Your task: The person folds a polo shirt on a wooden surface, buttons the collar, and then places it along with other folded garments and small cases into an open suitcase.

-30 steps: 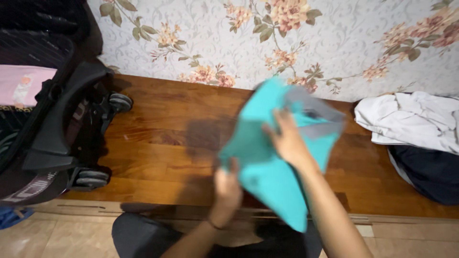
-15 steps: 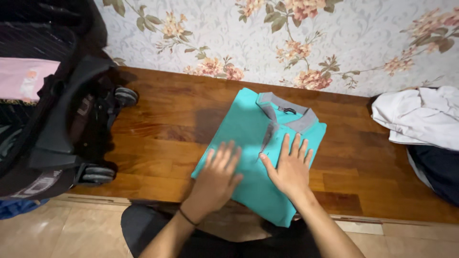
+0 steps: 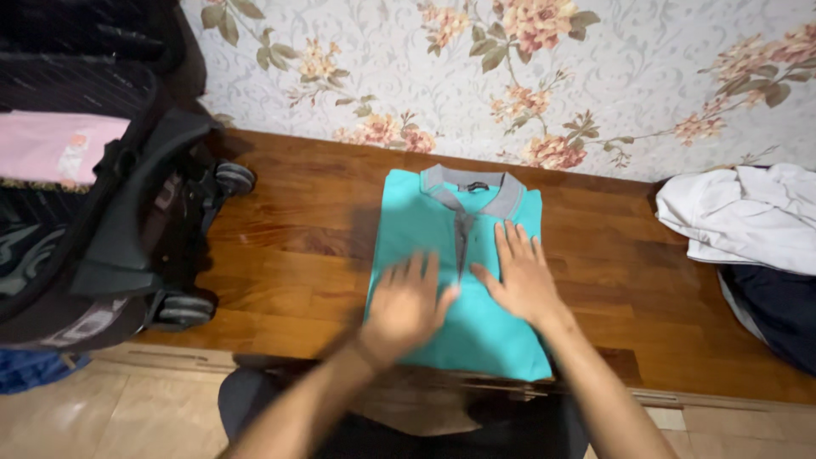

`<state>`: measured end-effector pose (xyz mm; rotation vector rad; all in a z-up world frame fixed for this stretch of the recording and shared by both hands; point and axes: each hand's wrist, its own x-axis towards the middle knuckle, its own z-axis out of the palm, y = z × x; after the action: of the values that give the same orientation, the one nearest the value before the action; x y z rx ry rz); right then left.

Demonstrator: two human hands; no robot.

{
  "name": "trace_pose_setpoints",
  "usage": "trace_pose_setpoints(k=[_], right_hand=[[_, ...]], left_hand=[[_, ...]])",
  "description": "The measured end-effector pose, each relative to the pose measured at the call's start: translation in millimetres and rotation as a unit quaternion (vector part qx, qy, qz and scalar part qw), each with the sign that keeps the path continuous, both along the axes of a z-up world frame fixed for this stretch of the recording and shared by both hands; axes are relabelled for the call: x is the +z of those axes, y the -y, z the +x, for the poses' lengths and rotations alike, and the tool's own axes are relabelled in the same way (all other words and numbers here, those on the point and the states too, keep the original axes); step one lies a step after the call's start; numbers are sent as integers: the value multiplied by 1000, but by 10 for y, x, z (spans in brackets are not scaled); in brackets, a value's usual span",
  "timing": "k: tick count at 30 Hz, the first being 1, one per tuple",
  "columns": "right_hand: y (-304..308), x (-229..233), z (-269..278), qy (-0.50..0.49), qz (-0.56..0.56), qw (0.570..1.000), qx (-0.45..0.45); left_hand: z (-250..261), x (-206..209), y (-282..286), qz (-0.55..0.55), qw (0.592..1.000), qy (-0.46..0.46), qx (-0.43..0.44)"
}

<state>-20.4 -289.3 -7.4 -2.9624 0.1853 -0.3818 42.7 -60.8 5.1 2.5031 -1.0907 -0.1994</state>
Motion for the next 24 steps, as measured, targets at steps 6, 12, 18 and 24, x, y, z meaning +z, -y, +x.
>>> trace_pose_setpoints(k=[6,12,18,24], right_hand=[[221,190,313,86,85,981,-151],[493,-422,793,11,50,993,-108],[468,-329,765,34,104,989,-96],[343,-115,701,213,200,951,-104]], left_hand=[[899,-445,786,-151,962,226,-30],[1231,-741,913,-85,987,134,-31],[1334,-629,916,-188,967,168,-41],[1296,-317,913,-291,936,198,-15]])
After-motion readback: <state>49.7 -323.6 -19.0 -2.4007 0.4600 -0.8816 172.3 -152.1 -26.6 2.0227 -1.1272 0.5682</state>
